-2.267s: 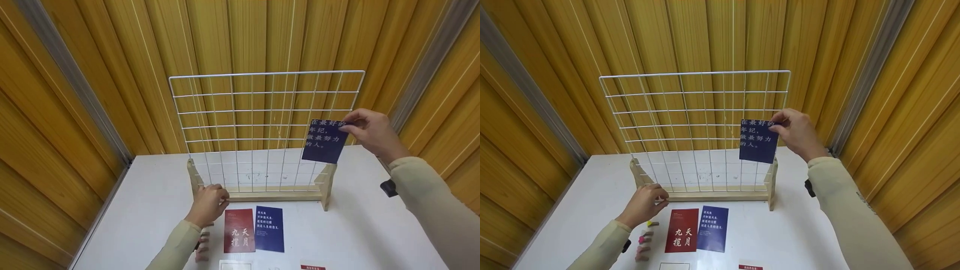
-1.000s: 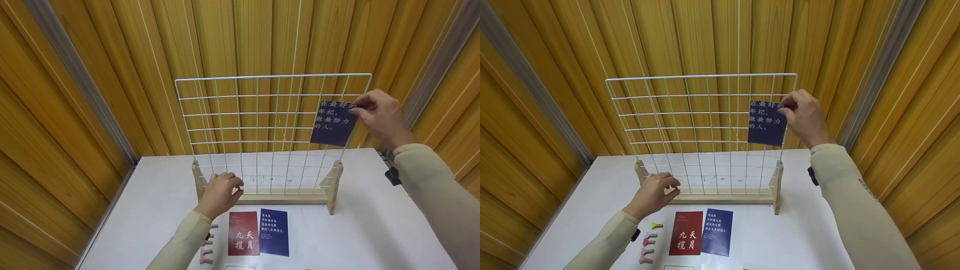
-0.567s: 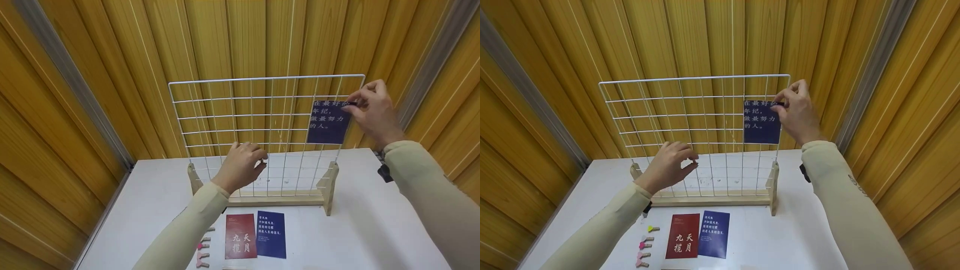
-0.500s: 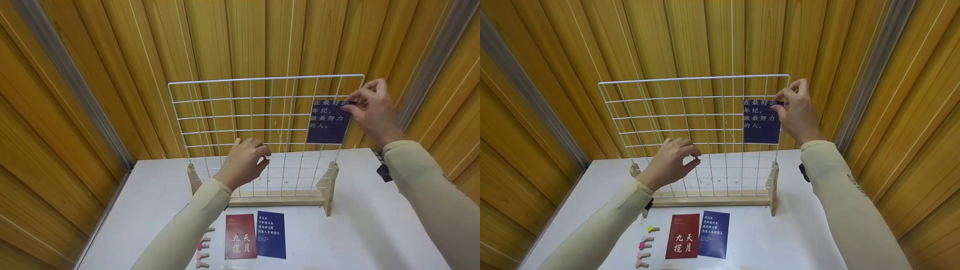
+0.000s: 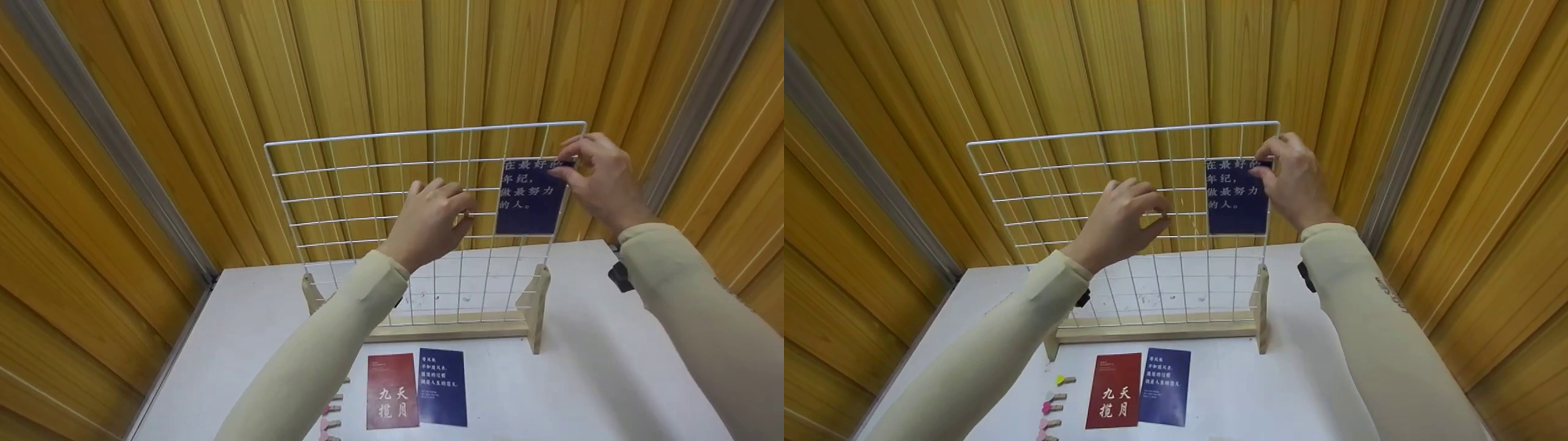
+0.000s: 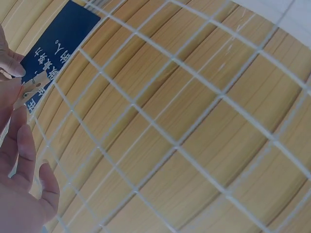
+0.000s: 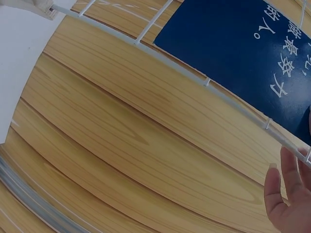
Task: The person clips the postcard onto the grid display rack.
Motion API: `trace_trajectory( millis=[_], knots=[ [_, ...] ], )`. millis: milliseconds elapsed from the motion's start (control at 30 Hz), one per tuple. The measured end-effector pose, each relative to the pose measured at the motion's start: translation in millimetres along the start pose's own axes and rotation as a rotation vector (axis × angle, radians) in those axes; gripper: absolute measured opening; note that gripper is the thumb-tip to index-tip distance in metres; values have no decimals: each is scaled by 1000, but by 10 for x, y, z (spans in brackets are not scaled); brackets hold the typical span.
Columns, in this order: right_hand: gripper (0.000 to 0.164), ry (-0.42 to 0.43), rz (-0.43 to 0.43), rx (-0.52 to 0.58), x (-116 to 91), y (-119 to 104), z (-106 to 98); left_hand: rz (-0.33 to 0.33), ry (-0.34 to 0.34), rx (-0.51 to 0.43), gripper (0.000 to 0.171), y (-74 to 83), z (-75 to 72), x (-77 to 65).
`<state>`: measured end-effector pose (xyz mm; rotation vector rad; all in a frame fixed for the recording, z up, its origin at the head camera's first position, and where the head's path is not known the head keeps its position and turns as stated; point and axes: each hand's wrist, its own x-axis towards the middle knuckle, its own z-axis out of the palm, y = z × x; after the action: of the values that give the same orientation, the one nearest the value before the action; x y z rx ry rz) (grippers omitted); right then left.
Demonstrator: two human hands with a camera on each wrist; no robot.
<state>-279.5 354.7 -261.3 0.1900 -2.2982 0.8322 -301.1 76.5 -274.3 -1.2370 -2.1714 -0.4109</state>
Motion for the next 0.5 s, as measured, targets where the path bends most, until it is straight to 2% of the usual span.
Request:
trace_trajectory(
  millis=[200, 367, 500],
  knots=[
    [19, 3, 24, -1, -51, -24, -13, 23, 32, 33, 10, 119, -61, 275],
    [18, 20, -9, 0, -48, -52, -36, 36, 46, 75, 11, 217, -59, 447],
    [18, 24, -30, -5, -63, -70, -38, 52, 79, 66, 11, 251, -31, 571]
  ],
)
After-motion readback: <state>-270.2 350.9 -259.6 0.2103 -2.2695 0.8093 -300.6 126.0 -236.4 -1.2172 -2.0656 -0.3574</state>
